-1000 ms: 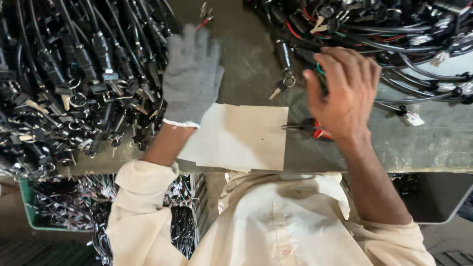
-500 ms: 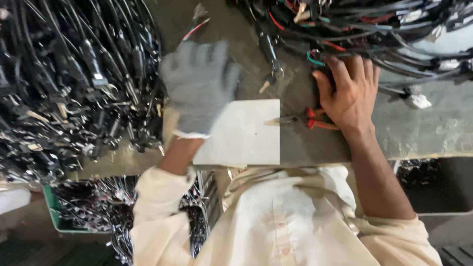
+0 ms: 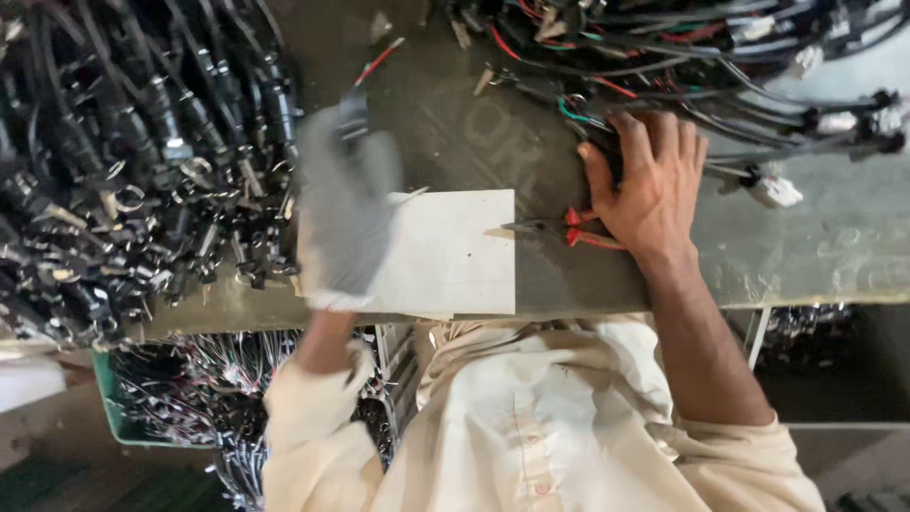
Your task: The person uses red-handled pliers to cut and strip the outer insulation from the ends of black cable harnesses at a workbench. They work on one cable at a time, pulling stripped wires free, and set finished harnesses onto a large pile of completed harnesses on the table.
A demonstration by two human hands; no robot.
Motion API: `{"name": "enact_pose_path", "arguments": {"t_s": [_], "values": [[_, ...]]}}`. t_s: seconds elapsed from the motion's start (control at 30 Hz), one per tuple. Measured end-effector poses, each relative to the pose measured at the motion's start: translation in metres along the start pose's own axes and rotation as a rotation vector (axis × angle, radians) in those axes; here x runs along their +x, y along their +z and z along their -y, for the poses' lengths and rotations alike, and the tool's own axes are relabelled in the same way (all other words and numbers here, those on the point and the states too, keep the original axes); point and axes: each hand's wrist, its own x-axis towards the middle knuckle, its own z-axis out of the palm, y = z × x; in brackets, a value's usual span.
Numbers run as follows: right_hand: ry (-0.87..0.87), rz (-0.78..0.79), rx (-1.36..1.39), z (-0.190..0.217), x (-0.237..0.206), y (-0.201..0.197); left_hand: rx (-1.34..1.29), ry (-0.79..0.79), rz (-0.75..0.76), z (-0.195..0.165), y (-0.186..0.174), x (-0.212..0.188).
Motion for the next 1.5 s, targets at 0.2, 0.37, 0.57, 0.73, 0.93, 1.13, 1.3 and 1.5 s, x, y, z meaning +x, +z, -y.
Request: {"name": "enact_pose_path", "arguments": {"t_s": [0.2, 0.37, 0.57, 0.73, 0.93, 1.13, 1.3, 1.5], "values": [[-0.006, 0.04, -0.045, -0.003, 0.0, -0.003, 0.519, 0.341, -0.336, 0.039, -0.099, 0.009], [-0.065, 0.123, 0.045, -0.016, 0.001, -0.023, 0.791, 0.453, -0.378, 0.044, -0.061, -0.018], [-0.085, 0.046, 0.129, -0.04, 0.008, -0.046, 0.409, 0.573, 0.082, 0.023, 0.058, -0.065], [-0.066, -0.108, 0.275, -0.03, 0.013, -0.07, 0.363, 0.721, 0.036, 0.023, 0.078, -0.077], [-0.21, -0.064, 0.196, -0.012, 0.011, -0.036, 0.236, 0.704, -0.026, 0.022, 0.074, -0.068], [-0.174, 0.067, 0.034, -0.014, 0.033, -0.04, 0.283, 0.725, -0.016, 0.019, 0.092, -0.057], [-0.359, -0.04, -0.237, -0.02, 0.085, -0.046, 0.311, 0.71, 0.015, 0.019, 0.092, -0.058], [-0.373, -0.013, -0.08, -0.032, 0.08, -0.029, 0.202, 0.686, 0.035, 0.005, 0.081, -0.057]]}}
